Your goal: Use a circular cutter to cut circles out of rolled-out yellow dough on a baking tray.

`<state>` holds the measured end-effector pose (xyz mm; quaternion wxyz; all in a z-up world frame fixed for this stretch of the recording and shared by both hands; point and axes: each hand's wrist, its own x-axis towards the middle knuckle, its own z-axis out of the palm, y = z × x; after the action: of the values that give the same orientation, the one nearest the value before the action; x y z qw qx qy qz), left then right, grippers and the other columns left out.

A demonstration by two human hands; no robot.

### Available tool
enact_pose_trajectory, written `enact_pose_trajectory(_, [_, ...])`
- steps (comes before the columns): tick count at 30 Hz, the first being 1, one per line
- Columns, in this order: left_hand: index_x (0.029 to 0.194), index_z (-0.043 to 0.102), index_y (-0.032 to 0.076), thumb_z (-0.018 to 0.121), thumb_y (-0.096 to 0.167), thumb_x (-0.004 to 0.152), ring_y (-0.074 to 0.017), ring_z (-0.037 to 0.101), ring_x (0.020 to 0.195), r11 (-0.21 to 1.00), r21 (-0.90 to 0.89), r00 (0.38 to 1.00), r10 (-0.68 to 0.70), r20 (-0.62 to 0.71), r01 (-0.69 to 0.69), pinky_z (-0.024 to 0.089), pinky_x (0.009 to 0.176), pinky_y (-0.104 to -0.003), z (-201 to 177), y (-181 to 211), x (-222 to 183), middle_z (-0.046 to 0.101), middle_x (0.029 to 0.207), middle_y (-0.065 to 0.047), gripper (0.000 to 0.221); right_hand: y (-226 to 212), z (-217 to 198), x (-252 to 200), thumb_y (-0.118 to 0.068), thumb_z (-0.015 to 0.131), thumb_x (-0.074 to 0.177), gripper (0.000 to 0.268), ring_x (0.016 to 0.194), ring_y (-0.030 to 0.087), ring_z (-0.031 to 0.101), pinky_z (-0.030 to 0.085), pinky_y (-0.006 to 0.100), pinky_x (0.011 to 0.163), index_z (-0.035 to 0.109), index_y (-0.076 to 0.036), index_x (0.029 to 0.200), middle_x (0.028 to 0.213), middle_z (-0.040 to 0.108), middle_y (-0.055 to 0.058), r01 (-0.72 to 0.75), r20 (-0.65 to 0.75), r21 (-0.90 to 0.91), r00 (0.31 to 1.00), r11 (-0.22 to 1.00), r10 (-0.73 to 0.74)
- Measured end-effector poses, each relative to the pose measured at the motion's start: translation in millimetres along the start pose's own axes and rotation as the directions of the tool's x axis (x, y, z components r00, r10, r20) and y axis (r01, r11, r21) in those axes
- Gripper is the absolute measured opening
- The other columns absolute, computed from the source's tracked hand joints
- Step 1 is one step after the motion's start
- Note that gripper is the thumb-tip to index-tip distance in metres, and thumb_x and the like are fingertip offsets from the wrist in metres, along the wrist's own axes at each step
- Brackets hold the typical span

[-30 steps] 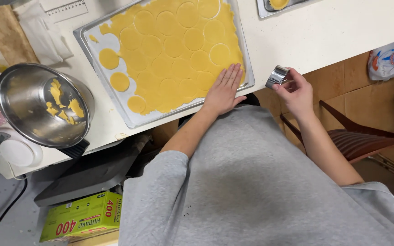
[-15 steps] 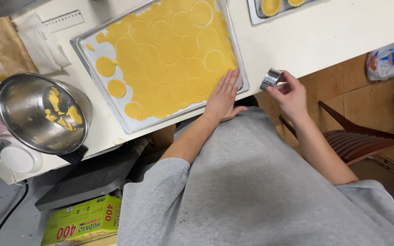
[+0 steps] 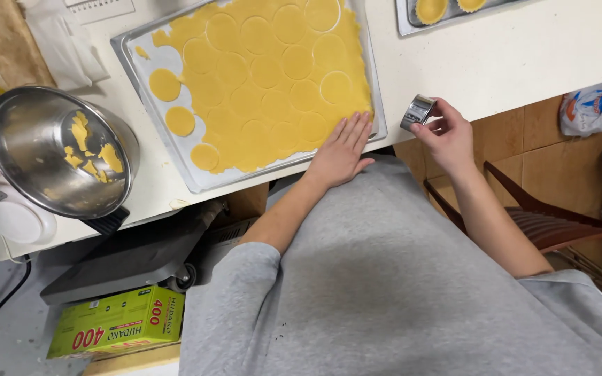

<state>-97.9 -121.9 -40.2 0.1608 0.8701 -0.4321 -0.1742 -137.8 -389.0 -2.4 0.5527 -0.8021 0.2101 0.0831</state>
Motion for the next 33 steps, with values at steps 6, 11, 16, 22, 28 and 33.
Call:
enact_pose_trajectory(6, [0.156, 0.03, -0.006, 0.05, 0.067, 0.094, -0.0323, 0.014, 0.158, 0.999, -0.036, 0.99, -0.02, 0.141, 0.025, 0.012, 0.128, -0.043, -16, 9, -3, 0.019, 0.168, -0.021, 0.098, 2, -4, -2, -0.018, 0.083, 0.091, 0.061, 0.088, 0.008, 0.065, 0.055, 0.022, 0.073, 0.059, 0.003, 0.143, 0.12, 0.068, 0.006, -0.012, 0.003, -0.017, 1.0, 1.0, 0.012])
enact_pose_trajectory(11, [0.154, 0.031, -0.005, 0.047, 0.073, 0.091, -0.0325, 0.012, 0.156, 0.998, -0.053, 0.981, -0.025, 0.194, 0.036, 0.011, 0.126, -0.043, -20, 12, -4, 0.018, 0.167, -0.02, 0.101, -11, 2, -2, -0.017, 0.083, 0.09, 0.061, 0.088, 0.008, 0.065, 0.056, 0.022, 0.074, 0.059, 0.002, 0.143, 0.119, 0.067, 0.006, -0.006, 0.023, -0.014, 1.0, 1.0, 0.007])
enact_pose_trajectory(16, [0.16, 0.033, -0.001, 0.052, 0.056, 0.1, -0.0327, 0.015, 0.159, 0.998, 0.06, 1.0, -0.015, -0.003, 0.015, 0.011, 0.129, -0.045, -11, 14, -15, 0.02, 0.17, -0.02, 0.084, -15, 6, -3, -0.016, 0.082, 0.09, 0.059, 0.089, 0.007, 0.066, 0.056, 0.022, 0.075, 0.059, 0.002, 0.142, 0.118, 0.065, 0.006, 0.011, 0.052, 0.032, 0.999, 0.999, -0.013])
enact_pose_trajectory(22, [0.16, 0.027, -0.003, 0.053, 0.056, 0.099, -0.0339, 0.015, 0.159, 0.998, -0.028, 0.997, -0.058, 0.054, 0.06, 0.014, 0.129, -0.044, 9, 10, -14, 0.02, 0.169, -0.022, 0.089, -14, 6, -8, -0.015, 0.082, 0.092, 0.056, 0.087, 0.007, 0.066, 0.056, 0.022, 0.075, 0.06, 0.002, 0.141, 0.119, 0.068, 0.005, 0.013, 0.048, 0.005, 0.999, 1.0, -0.014])
enact_pose_trajectory(28, [0.157, 0.023, 0.0, 0.057, 0.065, 0.09, -0.0364, 0.014, 0.155, 0.977, -0.172, 0.977, -0.091, 0.191, 0.124, 0.014, 0.126, -0.047, -31, 16, -8, 0.017, 0.166, -0.024, 0.099, -8, 8, -13, -0.014, 0.083, 0.09, 0.06, 0.086, 0.007, 0.065, 0.056, 0.021, 0.075, 0.059, 0.002, 0.143, 0.118, 0.067, 0.005, 0.044, 0.028, -0.035, 0.999, 0.998, -0.044])
enact_pose_trajectory(33, [0.163, 0.025, 0.007, 0.058, 0.058, 0.098, -0.0356, 0.018, 0.158, 0.994, -0.1, 0.999, -0.033, 0.02, 0.035, 0.016, 0.129, -0.048, -11, 16, -17, 0.022, 0.169, -0.022, 0.089, -15, 4, -15, -0.015, 0.082, 0.092, 0.057, 0.085, 0.005, 0.064, 0.054, 0.021, 0.074, 0.061, 0.001, 0.142, 0.119, 0.067, 0.004, 0.016, 0.021, 0.017, 1.0, 1.0, -0.016])
